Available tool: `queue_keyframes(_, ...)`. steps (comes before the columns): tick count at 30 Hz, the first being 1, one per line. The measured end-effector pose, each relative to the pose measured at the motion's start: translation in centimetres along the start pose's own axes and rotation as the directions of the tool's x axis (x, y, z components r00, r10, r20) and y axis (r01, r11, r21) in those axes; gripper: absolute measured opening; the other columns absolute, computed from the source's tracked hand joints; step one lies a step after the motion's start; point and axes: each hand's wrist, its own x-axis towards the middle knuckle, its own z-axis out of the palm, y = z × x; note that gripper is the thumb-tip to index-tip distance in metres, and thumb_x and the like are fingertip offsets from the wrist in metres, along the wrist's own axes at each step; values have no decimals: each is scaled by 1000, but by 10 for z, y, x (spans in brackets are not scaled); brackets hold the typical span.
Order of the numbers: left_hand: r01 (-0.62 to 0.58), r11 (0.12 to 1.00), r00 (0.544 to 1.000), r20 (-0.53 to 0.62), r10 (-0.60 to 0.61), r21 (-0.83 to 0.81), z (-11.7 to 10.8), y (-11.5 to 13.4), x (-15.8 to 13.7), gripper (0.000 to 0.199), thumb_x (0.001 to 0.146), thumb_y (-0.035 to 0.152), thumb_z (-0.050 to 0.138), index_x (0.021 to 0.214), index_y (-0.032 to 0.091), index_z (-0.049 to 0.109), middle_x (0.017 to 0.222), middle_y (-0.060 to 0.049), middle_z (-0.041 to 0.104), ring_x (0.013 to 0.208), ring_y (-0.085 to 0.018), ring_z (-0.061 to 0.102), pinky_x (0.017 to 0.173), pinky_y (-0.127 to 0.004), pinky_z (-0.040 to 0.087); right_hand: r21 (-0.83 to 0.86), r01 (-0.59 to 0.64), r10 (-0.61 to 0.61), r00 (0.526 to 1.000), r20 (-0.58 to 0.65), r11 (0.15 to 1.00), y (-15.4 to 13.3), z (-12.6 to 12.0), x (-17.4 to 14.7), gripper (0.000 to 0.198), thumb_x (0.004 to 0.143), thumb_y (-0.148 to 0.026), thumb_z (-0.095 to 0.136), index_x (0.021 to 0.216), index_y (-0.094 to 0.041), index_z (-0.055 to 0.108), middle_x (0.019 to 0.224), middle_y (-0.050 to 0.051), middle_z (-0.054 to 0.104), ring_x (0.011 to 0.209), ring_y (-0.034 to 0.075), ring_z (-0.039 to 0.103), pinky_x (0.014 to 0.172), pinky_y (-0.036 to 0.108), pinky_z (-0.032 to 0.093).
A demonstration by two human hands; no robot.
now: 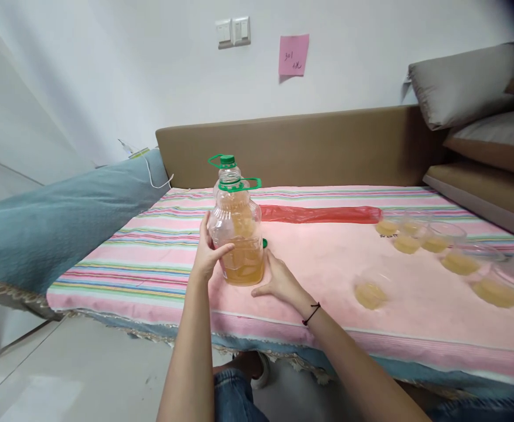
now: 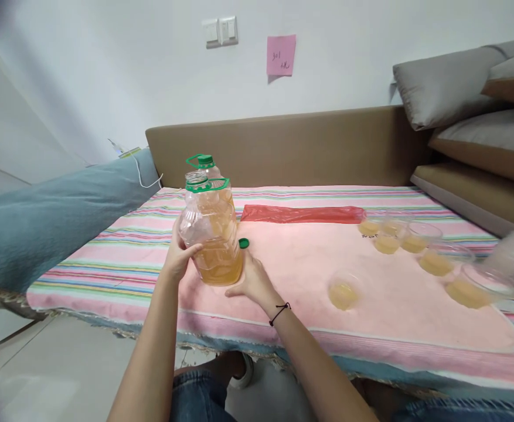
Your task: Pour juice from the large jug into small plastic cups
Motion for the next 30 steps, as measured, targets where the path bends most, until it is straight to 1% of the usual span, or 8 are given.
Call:
queue_keyframes(4, -36, 999, 999, -37, 37, 16, 2, 4, -9, 117, 55, 40, 91, 150, 31, 22, 154, -16, 40, 145, -30, 36, 118, -47, 29, -16, -53, 51, 993, -107, 998, -12, -48, -24, 106, 58, -37, 91, 147, -15, 37, 148, 19, 39, 134, 35, 42, 110, 49, 38)
queue_keyframes(7, -179, 978, 971, -142, 193, 105, 10, 19, -19, 105, 61, 41, 88, 147, 34, 27, 158, -13, 32, 151, -27, 23, 122, -48, 16, -21, 6, -11, 970, -242, 1000, -23, -103, -47, 89, 72, -48, 80, 145, -15, 41, 146, 17, 42, 130, 31, 46, 107, 47, 42)
queue_keyframes(12, -558, 785, 756, -226, 615, 269, 49, 57, -46, 71, 70, 36, 81, 133, 28, 47, 149, -9, 44, 145, -27, 35, 123, -48, 19, -139, 15, -88, 842, -533, 990, -15, -190, -91, 63, 78, -55, 72, 127, -19, 56, 130, 14, 57, 117, 29, 56, 96, 46, 50)
queue_keyframes(14, -611, 746, 744, -130, 655, 263, 76, 63, -60, 63, 66, 34, 82, 122, 28, 54, 135, -7, 55, 134, -30, 48, 118, -52, 29, -151, -77, -29, 800, -599, 985, 3, -212, -109, 61, 77, -59, 69, 121, -19, 58, 129, 14, 58, 114, 29, 58, 92, 45, 51)
queue_keyframes(17, -551, 829, 833, 132, 537, 98, 126, 57, -83, 54, 67, 31, 81, 115, 28, 57, 118, -7, 64, 117, -29, 60, 111, -53, 38, -132, -196, 72, 777, -625, 972, 35, -226, -130, 59, 73, -62, 63, 111, -17, 59, 123, 17, 60, 104, 31, 62, 85, 46, 53)
queue_keyframes(20, -134, 981, 932, 320, 172, -138, 178, 39, -103, 58, 77, 35, 73, 128, 27, 46, 132, -13, 56, 125, -28, 54, 109, -51, 39, -141, -272, 149, 814, -562, 952, 56, -226, -144, 48, 72, -54, 59, 102, -16, 62, 112, 16, 65, 88, 29, 66, 78, 44, 53)
queue_keyframes(24, 292, 953, 901, 355, -248, -76, 225, 9, -116, 74, 62, 32, 85, 121, 26, 41, 132, -14, 51, 113, -25, 58, 101, -49, 45, -196, -300, 206, 897, -390, 933, 58, -222, -155, 31, 76, -36, 58, 99, -17, 65, 96, 9, 68, 79, 22, 64, 74, 33, 51)
queue_keyframes(30, 265, 962, 883, 387, -267, 59, 254, -23, -118, 97, 50, 23, 88, 128, 24, 32, 130, -15, 52, 118, -26, 56, 106, -48, 41, -326, -339, 297, 939, -172, 882, 40, -221, -171, 12, 81, -20, 58, 90, -15, 66, 75, 2, 65, 71, 18, 60, 64, 25, 42)
